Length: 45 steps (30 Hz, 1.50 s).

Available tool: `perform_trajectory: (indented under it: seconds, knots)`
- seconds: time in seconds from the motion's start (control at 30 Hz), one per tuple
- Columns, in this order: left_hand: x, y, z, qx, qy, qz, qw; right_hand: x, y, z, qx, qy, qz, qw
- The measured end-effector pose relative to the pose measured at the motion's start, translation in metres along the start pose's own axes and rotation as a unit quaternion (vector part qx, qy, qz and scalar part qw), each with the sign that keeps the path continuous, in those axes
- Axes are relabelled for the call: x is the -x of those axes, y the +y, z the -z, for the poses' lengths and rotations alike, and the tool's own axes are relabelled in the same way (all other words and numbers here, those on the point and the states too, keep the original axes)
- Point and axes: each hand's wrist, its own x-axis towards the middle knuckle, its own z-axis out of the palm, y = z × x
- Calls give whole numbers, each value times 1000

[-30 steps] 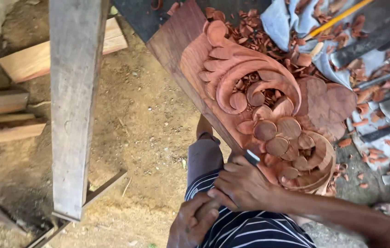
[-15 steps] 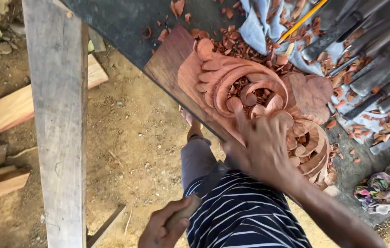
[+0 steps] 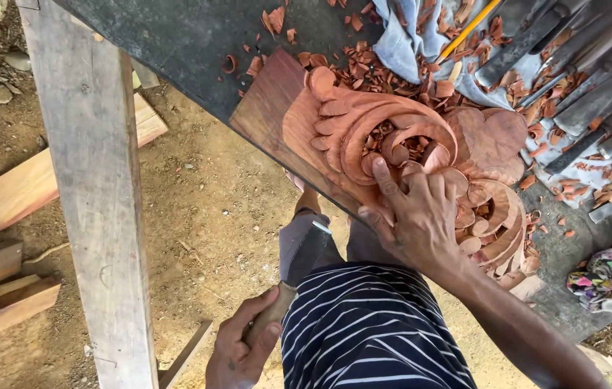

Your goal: Carve decorative patterns onto a wooden furniture piece using chisels and a mallet.

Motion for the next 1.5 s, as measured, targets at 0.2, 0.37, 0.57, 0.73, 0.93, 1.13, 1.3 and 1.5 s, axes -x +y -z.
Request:
perform_trajectory:
  seconds: [0.2, 0.37, 0.57, 0.73, 0.93, 1.13, 1.3, 1.5]
  knots:
    - [-2, 5, -10, 23, 30, -24, 999, 10, 3, -1, -26, 2, -10, 1000]
    - [-3, -2, -19, 45, 55, -44, 997, 5, 5, -6, -14, -9, -22, 1000]
    - [-8, 2, -42, 61, 59, -136, 987, 13, 12, -10, -42, 41, -9, 998]
    - [-39, 31, -73, 8, 131, -248, 960, 42, 23, -24, -149, 61, 60, 985]
    - [-73, 39, -92, -76, 79, -262, 959, -21, -15, 1, -255, 118, 305, 910]
    - [-80, 50, -88, -140, 95, -310, 936, -39, -7, -37, -229, -2, 331, 916]
    - [-87, 39, -90, -132, 99, -293, 942, -39, -8, -43, -242, -9, 310, 919]
    - [-88, 47, -102, -118, 113, -262, 951, -43, -3, -37, -247, 23, 310, 918]
